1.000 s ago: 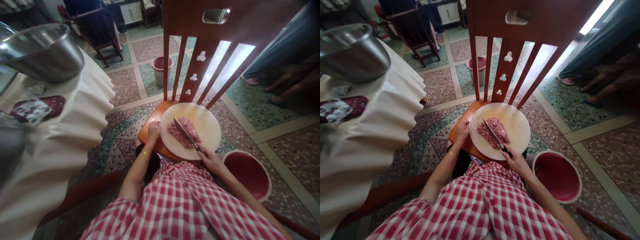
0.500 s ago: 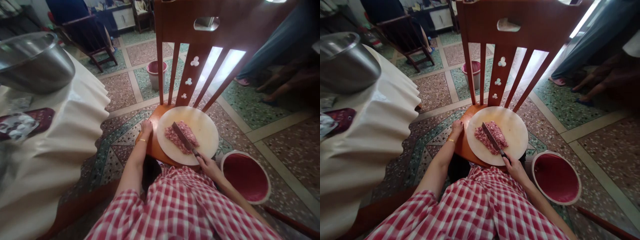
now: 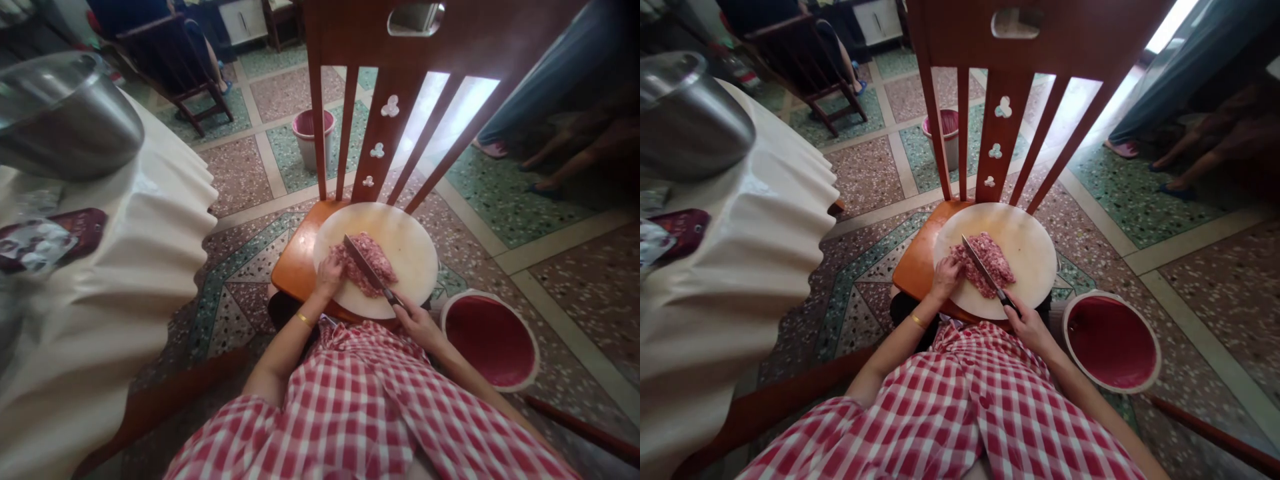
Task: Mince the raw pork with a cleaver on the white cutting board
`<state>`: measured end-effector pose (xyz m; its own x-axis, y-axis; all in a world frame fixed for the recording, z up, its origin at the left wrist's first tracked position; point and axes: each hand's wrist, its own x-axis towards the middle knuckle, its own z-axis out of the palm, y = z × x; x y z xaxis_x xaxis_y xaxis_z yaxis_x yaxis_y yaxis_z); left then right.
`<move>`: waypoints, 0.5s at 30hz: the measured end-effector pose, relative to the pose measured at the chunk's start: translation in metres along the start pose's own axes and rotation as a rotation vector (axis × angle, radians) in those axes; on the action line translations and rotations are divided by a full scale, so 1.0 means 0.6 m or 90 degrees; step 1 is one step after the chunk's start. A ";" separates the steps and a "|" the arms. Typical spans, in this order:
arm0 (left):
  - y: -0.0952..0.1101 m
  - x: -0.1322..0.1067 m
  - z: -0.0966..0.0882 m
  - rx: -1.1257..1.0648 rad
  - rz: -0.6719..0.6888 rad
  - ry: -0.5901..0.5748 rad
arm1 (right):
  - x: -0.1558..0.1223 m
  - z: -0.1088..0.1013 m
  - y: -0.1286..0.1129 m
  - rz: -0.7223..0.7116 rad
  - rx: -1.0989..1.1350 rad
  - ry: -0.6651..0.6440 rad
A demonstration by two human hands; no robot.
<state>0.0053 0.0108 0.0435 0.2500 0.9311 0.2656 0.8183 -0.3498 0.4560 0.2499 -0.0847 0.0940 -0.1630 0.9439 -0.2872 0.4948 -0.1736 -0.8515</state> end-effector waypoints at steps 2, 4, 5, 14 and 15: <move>0.013 -0.024 0.002 0.017 0.021 -0.028 | -0.013 -0.012 -0.019 -0.004 -0.015 0.005; 0.009 -0.039 -0.004 0.016 0.014 -0.023 | -0.022 -0.023 -0.041 -0.036 -0.024 0.027; 0.003 -0.043 -0.008 0.009 0.003 -0.009 | -0.025 -0.027 -0.053 -0.060 -0.027 0.043; -0.021 -0.064 0.005 -0.220 -0.228 0.202 | 0.009 0.003 -0.055 -0.103 -0.199 -0.017; -0.021 -0.067 0.011 -0.243 -0.241 0.197 | 0.010 0.002 -0.053 -0.085 -0.224 -0.030</move>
<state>-0.0116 -0.0217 0.0213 -0.2301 0.9447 0.2338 0.5635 -0.0665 0.8234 0.2325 -0.0736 0.1186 -0.2813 0.9362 -0.2108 0.7285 0.0653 -0.6820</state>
